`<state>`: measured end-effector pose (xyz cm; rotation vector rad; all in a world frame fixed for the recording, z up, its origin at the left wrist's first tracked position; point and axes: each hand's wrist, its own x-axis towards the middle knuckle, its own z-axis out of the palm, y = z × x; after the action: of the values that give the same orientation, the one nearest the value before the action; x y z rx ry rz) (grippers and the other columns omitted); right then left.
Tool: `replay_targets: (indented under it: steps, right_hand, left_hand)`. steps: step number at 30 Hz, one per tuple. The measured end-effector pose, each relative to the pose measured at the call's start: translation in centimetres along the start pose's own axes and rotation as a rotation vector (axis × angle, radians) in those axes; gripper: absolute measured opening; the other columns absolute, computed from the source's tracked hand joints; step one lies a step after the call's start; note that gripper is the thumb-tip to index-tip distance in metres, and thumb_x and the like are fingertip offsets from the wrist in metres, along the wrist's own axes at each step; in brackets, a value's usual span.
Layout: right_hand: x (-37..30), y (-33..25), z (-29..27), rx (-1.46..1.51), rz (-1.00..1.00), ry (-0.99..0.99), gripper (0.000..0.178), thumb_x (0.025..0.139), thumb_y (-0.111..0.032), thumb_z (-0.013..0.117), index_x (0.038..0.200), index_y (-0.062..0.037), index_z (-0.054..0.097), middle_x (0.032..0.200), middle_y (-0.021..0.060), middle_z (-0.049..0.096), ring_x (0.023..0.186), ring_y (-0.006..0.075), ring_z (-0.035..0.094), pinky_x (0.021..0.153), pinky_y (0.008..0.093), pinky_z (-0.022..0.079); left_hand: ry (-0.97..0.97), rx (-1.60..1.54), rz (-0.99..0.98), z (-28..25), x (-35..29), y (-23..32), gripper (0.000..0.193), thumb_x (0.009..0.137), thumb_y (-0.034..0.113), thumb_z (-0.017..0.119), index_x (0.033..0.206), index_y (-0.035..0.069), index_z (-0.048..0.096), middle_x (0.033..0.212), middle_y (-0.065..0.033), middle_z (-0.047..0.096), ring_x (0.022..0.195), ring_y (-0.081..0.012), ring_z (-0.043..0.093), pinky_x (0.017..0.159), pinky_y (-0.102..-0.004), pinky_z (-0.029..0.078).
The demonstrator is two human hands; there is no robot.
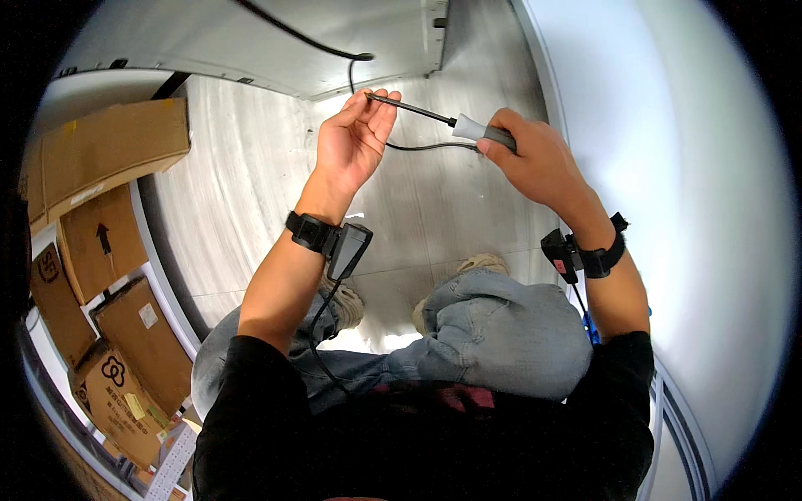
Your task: The person uses a screwdriver to fasten screws into the interior metal frame of a white appliance. The person repeatedly positions screws and turns them with the tool along the inner edge of the appliance.
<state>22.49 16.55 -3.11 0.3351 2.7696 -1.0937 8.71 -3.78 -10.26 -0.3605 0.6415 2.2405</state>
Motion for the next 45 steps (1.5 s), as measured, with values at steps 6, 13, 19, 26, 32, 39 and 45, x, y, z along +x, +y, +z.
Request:
replay_targets:
  steps: [6,13,19,26,32,39,45]
  right_hand:
    - [4.5,-5.7,3.2,-0.145,-0.109,-0.001,0.029,0.083,-0.028,0.061,0.094,-0.0028,0.051,0.069,0.0141,0.06,0.067,0.0304,0.06,0.06,0.0402,0.043]
    - [11.1,-8.3,14.3,0.07,0.035,-0.209,0.043,0.073,-0.025,0.068,0.102,-0.0007,0.047,0.08,0.0174,0.061,0.067,0.0286,0.061,0.063,0.0371,0.047]
    - [10.8,-8.8,23.4,0.617,0.477,-0.248,0.04,0.076,-0.018,0.067,0.105,-0.0012,0.045,0.077,0.009,0.057,0.064,0.0159,0.057,0.055,0.0301,0.046]
    - [10.7,-8.8,32.0,1.072,0.615,-0.134,0.033,0.087,-0.022,0.061,0.114,-0.008,0.046,0.084,0.0036,0.057,0.072,0.0127,0.056,0.057,0.0292,0.046]
    - [12.8,-9.5,34.8,1.214,0.791,-0.14,0.045,0.09,-0.036,0.053,0.127,-0.0118,0.043,0.091,0.0024,0.056,0.071,0.0129,0.055,0.058,0.0304,0.046]
    - [15.1,-9.8,36.4,1.251,0.874,-0.124,0.035,0.091,-0.04,0.049,0.112,-0.0119,0.045,0.086,0.0019,0.058,0.069,0.012,0.054,0.057,0.0296,0.041]
    - [15.6,-9.5,36.3,1.27,0.856,-0.117,0.031,0.091,-0.041,0.05,0.107,-0.0139,0.046,0.084,0.001,0.059,0.069,0.011,0.054,0.056,0.0275,0.039]
  left_hand:
    - [0.123,-0.046,0.192,-3.3,-0.5,4.0,0.015,0.095,0.008,0.04,0.093,-0.002,0.051,0.093,-0.0145,0.058,0.096,-0.0297,0.06,0.083,-0.0353,0.055]
    - [0.356,0.024,0.159,-12.2,1.9,11.0,0.013,0.094,0.01,0.041,0.093,0.001,0.05,0.089,-0.0119,0.059,0.086,-0.026,0.061,0.075,-0.0336,0.055]
    - [0.37,0.388,-0.115,-18.7,5.3,14.2,0.012,0.094,0.011,0.043,0.095,0.002,0.05,0.089,-0.0092,0.061,0.082,-0.02,0.062,0.07,-0.0278,0.055]
    - [0.416,0.419,-0.209,-22.3,9.2,14.6,0.015,0.094,0.015,0.046,0.101,0.006,0.055,0.086,-0.0034,0.059,0.072,-0.0137,0.056,0.069,-0.0265,0.05]
    - [0.441,0.387,-0.14,-23.1,11.7,14.4,0.02,0.095,0.016,0.047,0.11,0.006,0.055,0.084,-0.0027,0.057,0.073,-0.0117,0.054,0.069,-0.0258,0.049]
    - [0.342,0.423,-0.149,-24.4,14.0,15.1,0.019,0.094,0.018,0.049,0.106,0.005,0.057,0.08,-0.0013,0.057,0.071,-0.0122,0.054,0.066,-0.0252,0.049]
    - [0.334,0.336,-0.175,-24.8,14.8,15.7,0.015,0.092,0.014,0.052,0.1,0.003,0.059,0.082,-0.0023,0.058,0.073,-0.0121,0.055,0.067,-0.0244,0.049]
